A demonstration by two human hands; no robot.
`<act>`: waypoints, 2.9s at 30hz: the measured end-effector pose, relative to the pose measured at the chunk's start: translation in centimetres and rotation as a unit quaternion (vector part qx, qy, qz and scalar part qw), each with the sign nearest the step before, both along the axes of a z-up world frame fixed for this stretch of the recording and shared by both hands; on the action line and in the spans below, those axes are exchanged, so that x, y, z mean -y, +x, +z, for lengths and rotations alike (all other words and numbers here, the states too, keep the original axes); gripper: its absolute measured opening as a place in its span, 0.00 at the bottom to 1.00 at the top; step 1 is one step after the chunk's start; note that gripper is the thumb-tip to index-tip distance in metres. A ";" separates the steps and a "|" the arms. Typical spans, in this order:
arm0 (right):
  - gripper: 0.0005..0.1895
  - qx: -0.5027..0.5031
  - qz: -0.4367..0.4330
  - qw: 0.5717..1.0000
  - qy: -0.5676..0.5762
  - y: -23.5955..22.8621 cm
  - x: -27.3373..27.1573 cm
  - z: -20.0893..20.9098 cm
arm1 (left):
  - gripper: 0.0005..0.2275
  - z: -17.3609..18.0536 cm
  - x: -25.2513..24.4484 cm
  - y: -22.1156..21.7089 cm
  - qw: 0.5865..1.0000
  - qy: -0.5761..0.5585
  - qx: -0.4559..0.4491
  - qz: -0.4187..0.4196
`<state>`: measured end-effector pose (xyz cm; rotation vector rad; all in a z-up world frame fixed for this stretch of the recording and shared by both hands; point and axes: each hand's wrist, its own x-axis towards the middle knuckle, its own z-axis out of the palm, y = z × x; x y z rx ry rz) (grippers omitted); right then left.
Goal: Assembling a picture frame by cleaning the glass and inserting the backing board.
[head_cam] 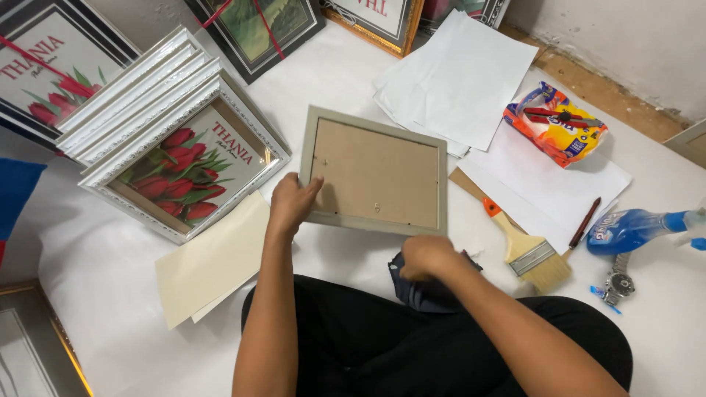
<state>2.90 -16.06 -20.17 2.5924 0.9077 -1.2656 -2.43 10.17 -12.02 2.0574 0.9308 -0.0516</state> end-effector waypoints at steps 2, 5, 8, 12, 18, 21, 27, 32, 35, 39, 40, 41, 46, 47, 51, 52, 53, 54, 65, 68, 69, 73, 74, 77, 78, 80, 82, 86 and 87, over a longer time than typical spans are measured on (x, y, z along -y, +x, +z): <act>0.27 0.004 0.033 0.998 -0.051 -1.7 -1.4 0.7 | 0.28 -4.4 -1.1 -0.3 0.999 -0.019 0.007 0.027; 0.29 0.023 0.062 0.995 -0.076 -3.3 -2.1 0.3 | 0.26 -9.4 -2.9 0.0 0.997 -0.045 0.000 0.061; 0.30 0.026 0.073 0.997 -0.018 -3.3 -1.1 -4.1 | 0.25 -9.8 -3.7 0.2 0.996 -0.054 -0.015 0.066; 0.16 -0.035 0.056 0.998 -0.009 -0.2 -2.0 -0.4 | 0.28 -9.8 -5.0 0.9 0.999 -0.011 -0.053 0.007; 0.19 -0.104 -0.059 0.992 0.034 2.3 -3.5 9.8 | 0.28 -7.9 -3.6 1.3 0.996 -0.013 -0.068 -0.054; 0.18 -0.132 -0.065 0.989 0.032 2.2 -3.0 9.1 | 0.25 -8.5 -2.2 1.7 0.994 -0.015 -0.082 -0.067; 0.29 -0.084 -0.074 0.993 -0.022 4.5 -1.9 9.6 | 0.24 -9.4 -1.1 2.0 0.994 0.000 -0.070 -0.089; 0.32 0.068 -0.167 0.974 -0.139 10.6 6.0 5.3 | 0.21 -11.6 -2.1 2.8 0.993 0.022 -0.077 -0.090; 0.32 0.099 -0.224 0.952 -0.185 10.9 9.2 1.4 | 0.20 -11.5 -2.1 3.0 0.994 0.010 -0.087 -0.058; 0.30 0.116 -0.272 0.929 -0.221 12.4 12.1 -4.3 | 0.20 -10.6 -2.4 2.9 0.993 0.005 -0.103 -0.051; 0.30 0.116 -0.269 0.930 -0.221 11.9 12.3 -4.2 | 0.20 -9.9 -2.5 2.6 0.993 0.005 -0.104 -0.048; 0.30 0.135 -0.273 0.928 -0.214 11.5 12.7 -4.0 | 0.20 -9.2 -2.6 2.4 0.992 0.004 -0.114 -0.056; 0.29 0.146 -0.270 0.929 -0.206 10.9 12.1 -2.4 | 0.22 -9.9 -2.9 2.7 0.985 -0.010 -0.142 -0.098; 0.24 0.163 -0.275 0.923 -0.213 10.7 10.9 -1.0 | 0.18 -10.4 -3.1 2.8 0.979 0.013 -0.168 -0.113; 0.21 0.222 -0.329 0.901 -0.178 10.1 5.1 5.6 | 0.13 -10.6 -3.5 3.0 0.971 0.011 -0.205 -0.120; 0.21 0.223 -0.326 0.901 -0.178 9.5 3.8 7.3 | 0.13 -11.1 -3.7 3.3 0.972 0.009 -0.204 -0.118; 0.22 0.259 -0.295 0.917 -0.070 8.6 2.7 8.9 | 0.12 -11.8 -3.7 3.4 0.973 0.017 -0.197 -0.118; 0.26 0.293 -0.260 0.919 0.040 7.8 1.7 10.5 | 0.12 -12.4 -3.6 3.5 0.974 0.026 -0.190 -0.119; 0.17 0.016 -0.389 0.844 0.369 -0.9 -10.2 7.8 | 0.17 -15.4 -4.1 4.2 0.980 -0.020 -0.165 -0.109; 0.17 0.049 -0.369 0.857 0.355 1.1 -6.8 6.5 | 0.17 -13.1 -3.9 3.5 0.979 -0.035 -0.168 -0.113; 0.17 0.067 -0.364 0.859 0.354 2.1 -5.5 6.4 | 0.18 -12.7 -3.9 3.5 0.978 -0.036 -0.171 -0.116; 0.17 0.146 -0.356 0.878 0.284 7.4 1.8 8.0 | 0.19 -12.8 -4.0 3.7 0.975 -0.036 -0.180 -0.126; 0.16 0.200 -0.333 0.886 0.252 8.0 3.0 8.9 | 0.19 -12.9 -4.0 3.7 0.974 -0.035 -0.182 -0.127; 0.15 0.191 -0.381 0.856 0.294 7.6 3.8 10.6 | 0.18 -12.6 -3.8 3.7 0.976 -0.029 -0.176 -0.122; 0.16 0.123 -0.443 0.809 0.366 7.1 3.6 11.0 | 0.17 -12.4 -3.7 3.6 0.979 -0.027 -0.170 -0.112; 0.17 0.089 -0.464 0.809 0.349 6.0 2.4 11.5 | 0.19 -12.0 -3.8 3.4 0.975 -0.028 -0.185 -0.122; 0.19 0.056 -0.482 0.809 0.332 6.7 3.1 11.0 | 0.21 -11.7 -3.6 3.7 0.971 -0.031 -0.198 -0.131; 0.11 0.214 -0.419 0.851 0.235 8.7 5.1 10.2 | 0.22 -10.8 -3.5 3.5 0.972 -0.027 -0.197 -0.127; 0.10 0.220 -0.416 0.848 0.243 8.9 5.1 10.8 | 0.23 -10.3 -3.4 3.7 0.970 -0.026 -0.201 -0.131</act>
